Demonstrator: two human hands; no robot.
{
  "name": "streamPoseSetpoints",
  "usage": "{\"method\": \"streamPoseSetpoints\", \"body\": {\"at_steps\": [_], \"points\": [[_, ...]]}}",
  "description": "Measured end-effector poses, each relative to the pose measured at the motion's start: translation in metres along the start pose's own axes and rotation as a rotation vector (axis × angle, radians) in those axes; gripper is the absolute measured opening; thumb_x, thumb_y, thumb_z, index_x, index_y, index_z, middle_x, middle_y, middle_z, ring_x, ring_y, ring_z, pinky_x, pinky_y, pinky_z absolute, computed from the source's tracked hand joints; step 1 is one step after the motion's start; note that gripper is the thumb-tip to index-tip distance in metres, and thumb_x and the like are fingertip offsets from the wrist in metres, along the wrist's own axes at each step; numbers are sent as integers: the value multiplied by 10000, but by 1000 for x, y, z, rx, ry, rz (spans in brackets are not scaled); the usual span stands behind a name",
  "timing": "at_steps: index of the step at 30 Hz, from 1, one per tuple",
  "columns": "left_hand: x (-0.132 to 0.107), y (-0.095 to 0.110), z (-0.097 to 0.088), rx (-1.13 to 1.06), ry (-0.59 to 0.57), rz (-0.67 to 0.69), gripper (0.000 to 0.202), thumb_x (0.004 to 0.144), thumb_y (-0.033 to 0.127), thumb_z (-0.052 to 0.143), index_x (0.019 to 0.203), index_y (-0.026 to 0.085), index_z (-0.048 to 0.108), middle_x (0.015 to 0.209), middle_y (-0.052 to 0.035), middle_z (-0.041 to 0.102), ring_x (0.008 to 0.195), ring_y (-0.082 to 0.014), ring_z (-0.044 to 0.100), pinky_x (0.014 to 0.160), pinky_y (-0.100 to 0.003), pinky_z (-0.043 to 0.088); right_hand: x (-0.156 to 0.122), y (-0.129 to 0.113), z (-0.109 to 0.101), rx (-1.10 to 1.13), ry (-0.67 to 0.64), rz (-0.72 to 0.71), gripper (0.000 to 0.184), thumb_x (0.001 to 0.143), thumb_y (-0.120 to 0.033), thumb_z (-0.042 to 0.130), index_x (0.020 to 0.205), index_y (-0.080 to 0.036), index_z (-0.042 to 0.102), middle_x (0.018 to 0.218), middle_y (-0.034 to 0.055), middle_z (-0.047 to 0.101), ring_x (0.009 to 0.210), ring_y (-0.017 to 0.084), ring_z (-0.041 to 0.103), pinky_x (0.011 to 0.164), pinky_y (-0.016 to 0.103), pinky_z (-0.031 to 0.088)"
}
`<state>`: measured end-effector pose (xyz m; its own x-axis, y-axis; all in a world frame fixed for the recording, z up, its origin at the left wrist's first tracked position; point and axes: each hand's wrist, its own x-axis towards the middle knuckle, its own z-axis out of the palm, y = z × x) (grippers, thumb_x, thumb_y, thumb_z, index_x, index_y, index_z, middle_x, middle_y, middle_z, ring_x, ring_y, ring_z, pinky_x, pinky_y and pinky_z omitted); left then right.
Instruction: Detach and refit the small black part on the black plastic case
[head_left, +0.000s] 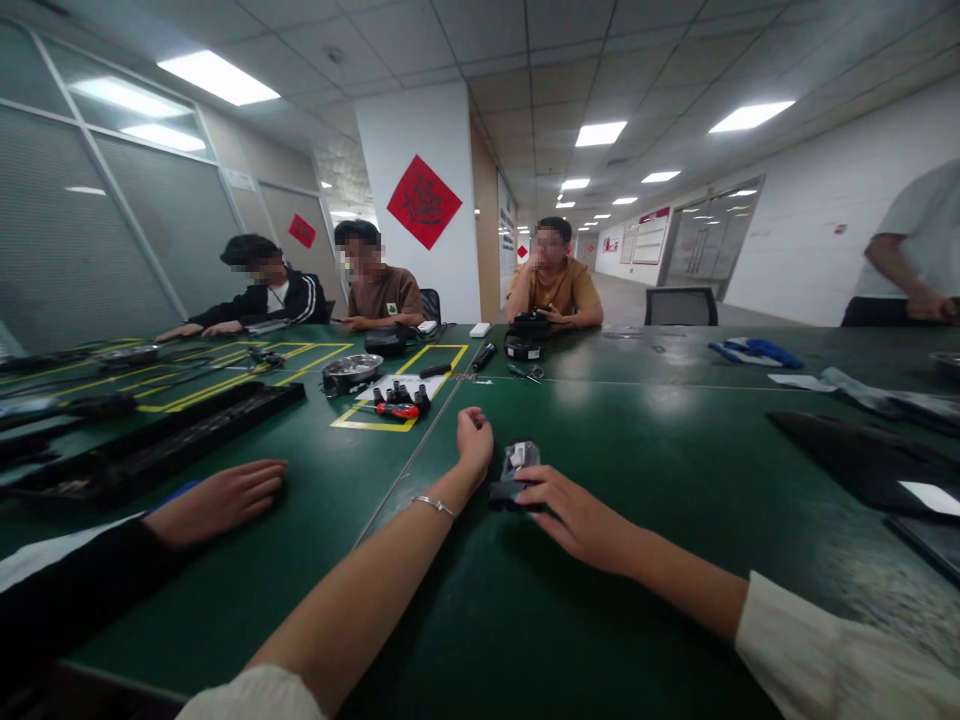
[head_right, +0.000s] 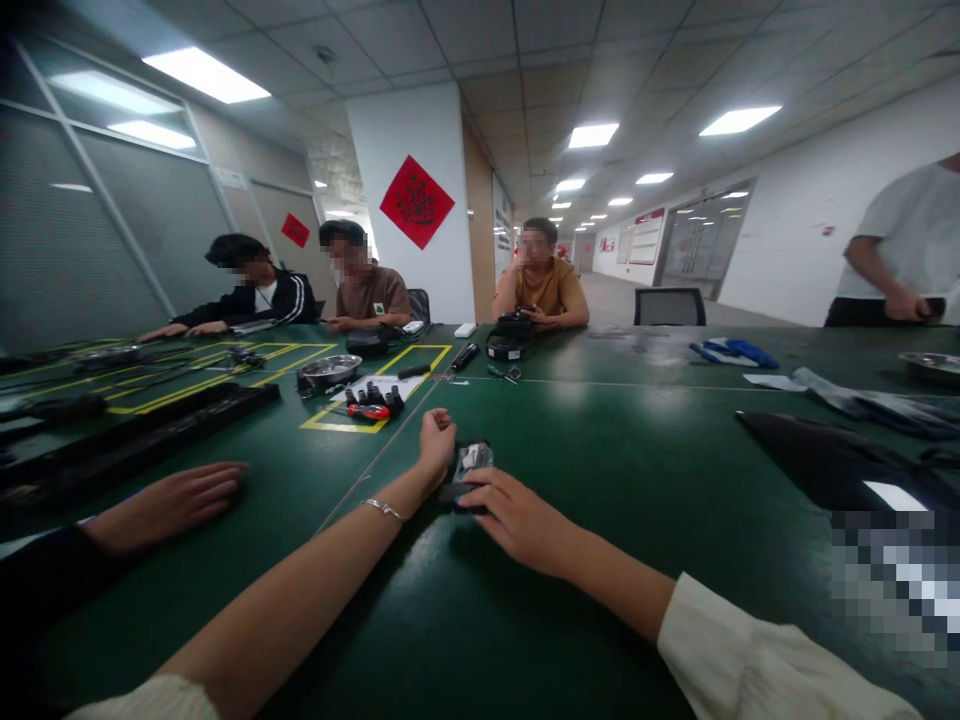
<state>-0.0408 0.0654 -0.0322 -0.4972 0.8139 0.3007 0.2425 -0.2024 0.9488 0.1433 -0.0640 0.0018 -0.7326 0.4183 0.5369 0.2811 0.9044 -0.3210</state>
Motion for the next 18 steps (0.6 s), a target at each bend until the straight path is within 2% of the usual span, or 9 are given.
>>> {"method": "streamPoseSetpoints", "body": {"at_steps": [4, 8, 12, 15, 18], "points": [[1, 1, 1, -20, -14, -7, 276, 675, -16, 476, 876, 174, 488, 800, 8, 520, 740, -94, 513, 741, -239, 421, -2, -9, 5, 43, -165, 42, 279, 876, -138, 428, 1148, -198, 428, 1304, 88, 400, 1167, 152, 436, 982, 342, 389], [-2, 5, -1, -13, -36, -3, 291, 664, -24, 466, 880, 169, 489, 806, 6, 514, 739, -92, 507, 742, -237, 419, -4, -6, 5, 49, -185, 95, 286, 879, -180, 423, 1164, -199, 415, 1292, 89, 428, 1153, 153, 455, 952, 344, 406], [-6, 10, -3, 17, -61, 7, 276, 684, 0, 465, 903, 168, 487, 827, 1, 511, 745, -94, 501, 743, -240, 418, -3, -10, 0, -167, -207, 29, 397, 861, -285, 447, 1248, -220, 384, 1274, 84, 470, 1039, 199, 527, 807, 356, 462], [-7, 12, -4, 32, -73, 7, 265, 693, 11, 460, 904, 169, 489, 824, 2, 512, 752, -98, 504, 736, -237, 417, -1, -18, -2, -338, -229, -21, 485, 848, -373, 440, 1302, -224, 360, 1291, 103, 465, 917, 208, 571, 677, 319, 464], [-8, 12, -4, 33, -101, 5, 252, 691, 18, 460, 890, 169, 497, 789, 7, 511, 729, -102, 498, 712, -238, 415, 0, -21, -1, -415, -232, -41, 418, 867, -317, 392, 1269, -204, 410, 1211, 97, 535, 865, 178, 583, 635, 272, 446]]}}
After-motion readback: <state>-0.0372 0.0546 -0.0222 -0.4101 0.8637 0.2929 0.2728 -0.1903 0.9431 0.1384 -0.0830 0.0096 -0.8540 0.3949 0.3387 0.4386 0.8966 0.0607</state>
